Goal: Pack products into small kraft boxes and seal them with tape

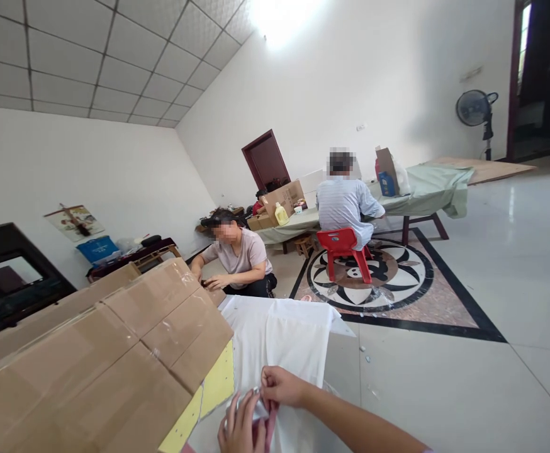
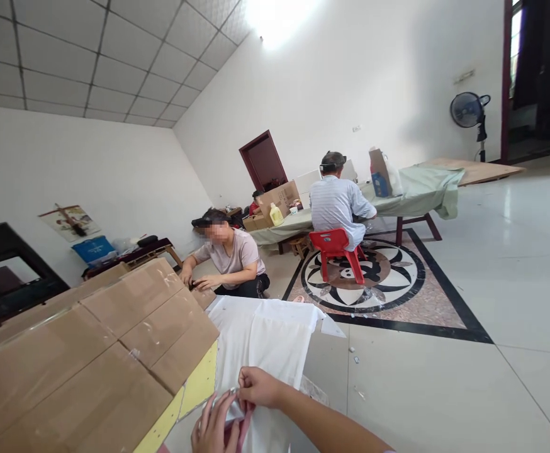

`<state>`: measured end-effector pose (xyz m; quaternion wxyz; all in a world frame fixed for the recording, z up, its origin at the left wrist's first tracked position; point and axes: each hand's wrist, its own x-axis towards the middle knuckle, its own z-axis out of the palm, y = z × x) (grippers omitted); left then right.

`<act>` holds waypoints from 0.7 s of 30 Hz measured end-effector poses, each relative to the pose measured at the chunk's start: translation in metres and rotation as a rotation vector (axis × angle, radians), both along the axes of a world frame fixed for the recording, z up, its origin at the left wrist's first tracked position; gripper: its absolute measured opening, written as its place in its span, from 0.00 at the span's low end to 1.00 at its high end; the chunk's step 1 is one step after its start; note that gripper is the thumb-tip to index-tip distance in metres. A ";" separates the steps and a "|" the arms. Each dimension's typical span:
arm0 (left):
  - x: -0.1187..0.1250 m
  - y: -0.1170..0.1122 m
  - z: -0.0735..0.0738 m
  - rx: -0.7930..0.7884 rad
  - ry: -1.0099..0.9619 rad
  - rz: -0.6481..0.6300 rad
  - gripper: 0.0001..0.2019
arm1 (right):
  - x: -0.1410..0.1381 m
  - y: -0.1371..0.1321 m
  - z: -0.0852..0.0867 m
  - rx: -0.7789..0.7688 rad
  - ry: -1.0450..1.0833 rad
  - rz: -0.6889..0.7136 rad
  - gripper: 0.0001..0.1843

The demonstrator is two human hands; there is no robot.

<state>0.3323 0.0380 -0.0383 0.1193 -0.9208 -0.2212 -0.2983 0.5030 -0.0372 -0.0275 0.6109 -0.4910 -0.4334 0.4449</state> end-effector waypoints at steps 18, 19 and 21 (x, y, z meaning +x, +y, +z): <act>-0.003 0.003 -0.002 -0.047 -0.044 -0.065 0.20 | 0.004 0.003 -0.009 -0.017 -0.102 -0.002 0.12; -0.004 0.004 -0.002 -0.054 -0.042 -0.067 0.20 | 0.005 0.000 -0.008 -0.011 -0.128 -0.021 0.12; -0.005 0.005 -0.002 -0.071 -0.028 -0.067 0.21 | 0.005 -0.006 -0.007 0.003 -0.175 -0.062 0.12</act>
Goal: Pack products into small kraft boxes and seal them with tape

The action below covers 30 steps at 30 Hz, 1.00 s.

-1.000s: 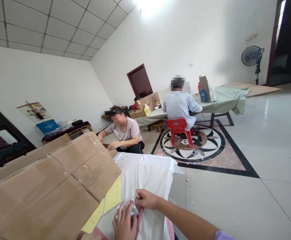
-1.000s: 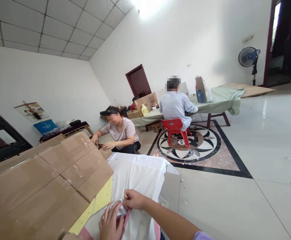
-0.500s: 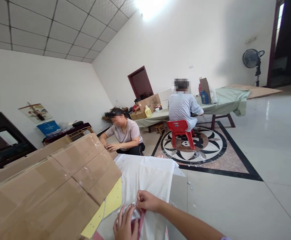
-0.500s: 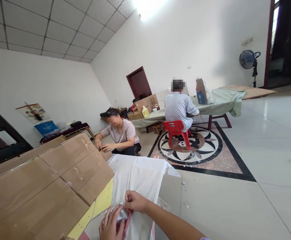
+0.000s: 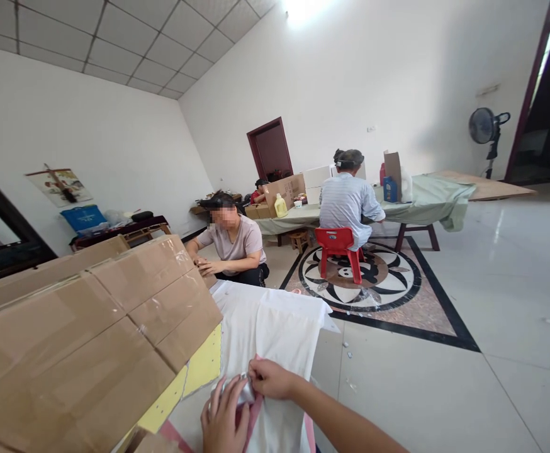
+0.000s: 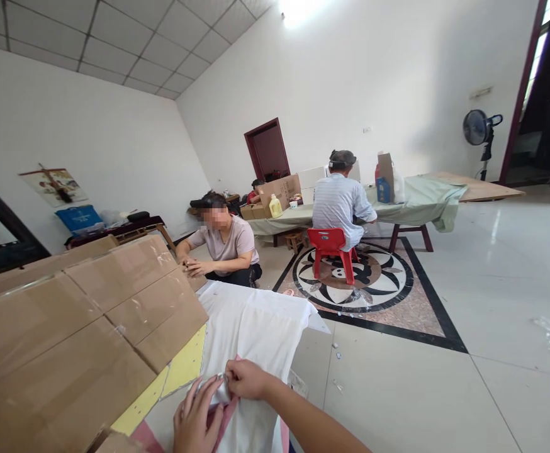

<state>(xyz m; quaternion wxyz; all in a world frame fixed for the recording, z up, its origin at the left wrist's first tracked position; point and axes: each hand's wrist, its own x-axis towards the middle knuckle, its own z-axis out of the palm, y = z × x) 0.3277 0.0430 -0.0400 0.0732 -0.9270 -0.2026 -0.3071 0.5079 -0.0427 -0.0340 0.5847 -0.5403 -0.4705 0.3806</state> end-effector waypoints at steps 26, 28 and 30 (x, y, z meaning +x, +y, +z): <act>0.057 -0.006 0.106 -0.157 0.960 0.008 0.39 | 0.008 0.015 0.006 0.232 0.426 -0.276 0.12; 0.061 -0.002 0.106 -0.127 1.009 -0.010 0.35 | 0.010 0.014 0.005 0.236 0.434 -0.335 0.11; 0.066 0.006 0.109 -0.085 1.038 -0.048 0.32 | 0.013 0.013 0.003 0.242 0.445 -0.412 0.11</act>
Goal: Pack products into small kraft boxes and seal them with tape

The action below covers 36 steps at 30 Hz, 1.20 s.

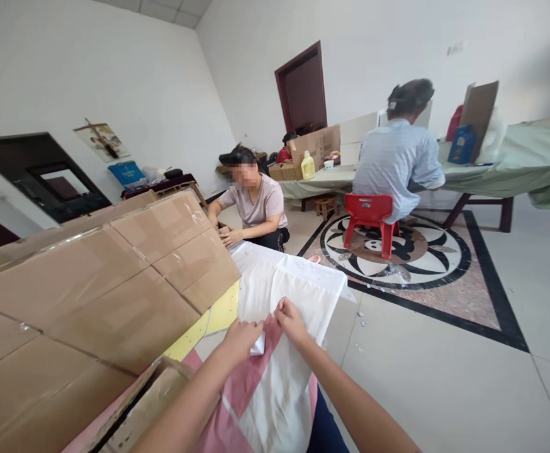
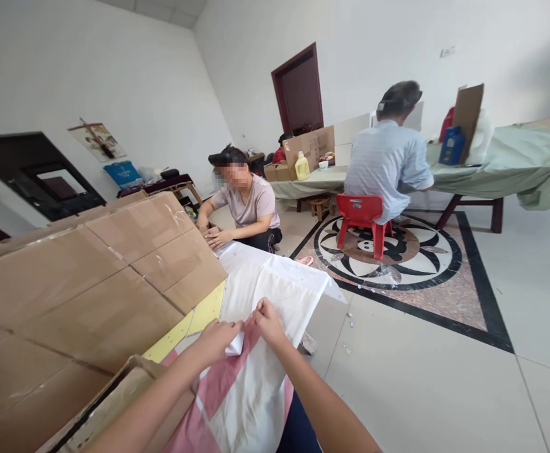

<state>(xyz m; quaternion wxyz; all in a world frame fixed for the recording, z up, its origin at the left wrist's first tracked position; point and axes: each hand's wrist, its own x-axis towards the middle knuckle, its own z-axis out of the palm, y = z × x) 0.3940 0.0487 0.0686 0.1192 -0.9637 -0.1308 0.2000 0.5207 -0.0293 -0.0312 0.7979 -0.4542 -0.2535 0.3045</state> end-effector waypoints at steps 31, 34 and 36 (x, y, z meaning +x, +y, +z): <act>-0.111 -0.024 0.094 -0.905 -0.555 0.392 0.09 | -0.097 -0.051 0.069 0.259 -0.857 0.095 0.06; -0.142 -0.038 0.106 -0.756 -0.627 0.423 0.08 | -0.114 -0.050 0.083 0.242 -0.952 0.166 0.07; -0.167 -0.045 0.113 -0.626 -0.665 0.456 0.10 | -0.121 -0.047 0.093 0.172 -0.970 0.227 0.08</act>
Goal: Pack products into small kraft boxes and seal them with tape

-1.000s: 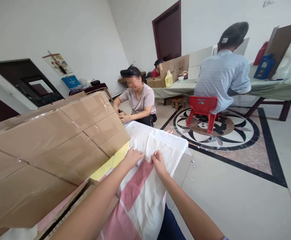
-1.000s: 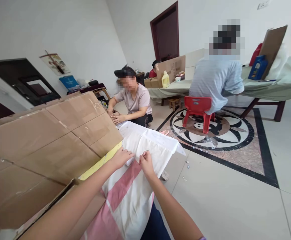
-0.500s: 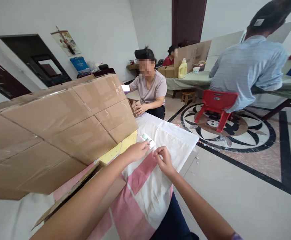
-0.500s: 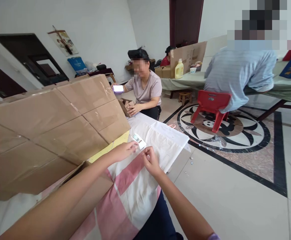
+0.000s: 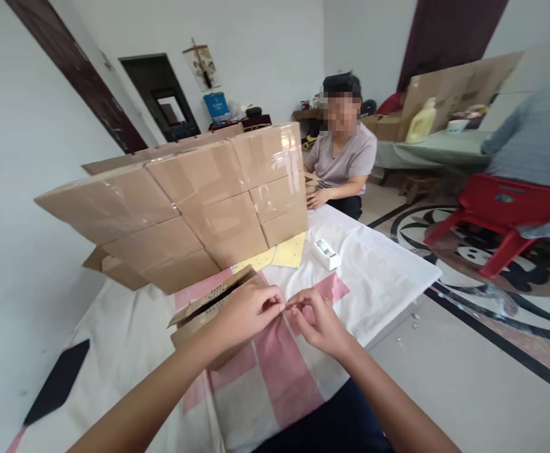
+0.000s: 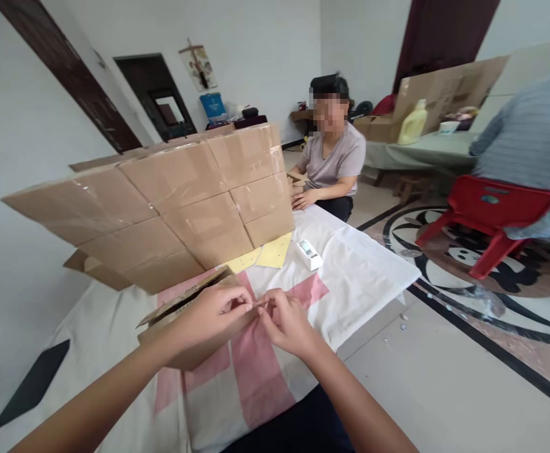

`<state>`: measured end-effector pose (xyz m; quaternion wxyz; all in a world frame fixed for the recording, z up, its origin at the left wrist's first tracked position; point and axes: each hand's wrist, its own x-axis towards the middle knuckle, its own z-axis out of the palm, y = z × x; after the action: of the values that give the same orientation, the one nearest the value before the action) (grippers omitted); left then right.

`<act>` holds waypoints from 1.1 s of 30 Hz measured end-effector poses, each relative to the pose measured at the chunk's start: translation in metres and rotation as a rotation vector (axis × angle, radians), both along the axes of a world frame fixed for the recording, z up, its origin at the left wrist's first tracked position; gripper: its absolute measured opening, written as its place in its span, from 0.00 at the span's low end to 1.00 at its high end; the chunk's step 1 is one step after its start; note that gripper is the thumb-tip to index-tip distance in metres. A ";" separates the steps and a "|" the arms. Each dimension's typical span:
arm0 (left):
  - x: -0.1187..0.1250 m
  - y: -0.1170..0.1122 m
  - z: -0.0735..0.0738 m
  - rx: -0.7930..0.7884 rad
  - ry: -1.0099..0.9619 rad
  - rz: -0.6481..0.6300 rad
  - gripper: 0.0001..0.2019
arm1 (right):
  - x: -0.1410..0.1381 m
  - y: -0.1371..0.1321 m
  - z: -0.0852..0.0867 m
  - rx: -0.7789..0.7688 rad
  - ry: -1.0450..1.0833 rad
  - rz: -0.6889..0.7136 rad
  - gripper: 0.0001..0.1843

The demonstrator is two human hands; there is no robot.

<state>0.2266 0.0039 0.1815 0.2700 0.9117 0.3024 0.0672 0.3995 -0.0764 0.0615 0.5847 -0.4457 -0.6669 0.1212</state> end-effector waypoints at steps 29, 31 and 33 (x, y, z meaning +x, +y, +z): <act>-0.093 0.110 0.024 -0.442 0.433 0.079 0.06 | -0.054 0.116 -0.010 0.242 -0.201 0.109 0.13; -0.095 0.111 0.029 -0.472 0.417 0.077 0.05 | -0.054 0.116 -0.011 0.244 -0.195 0.116 0.13; -0.100 0.108 0.035 -0.497 0.425 0.085 0.05 | -0.054 0.117 -0.012 0.246 -0.188 0.122 0.13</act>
<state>0.1269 0.1124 0.2165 0.4123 0.7981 0.3966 -0.1891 0.3455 0.0407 0.0496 0.5613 -0.3390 -0.7543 0.0317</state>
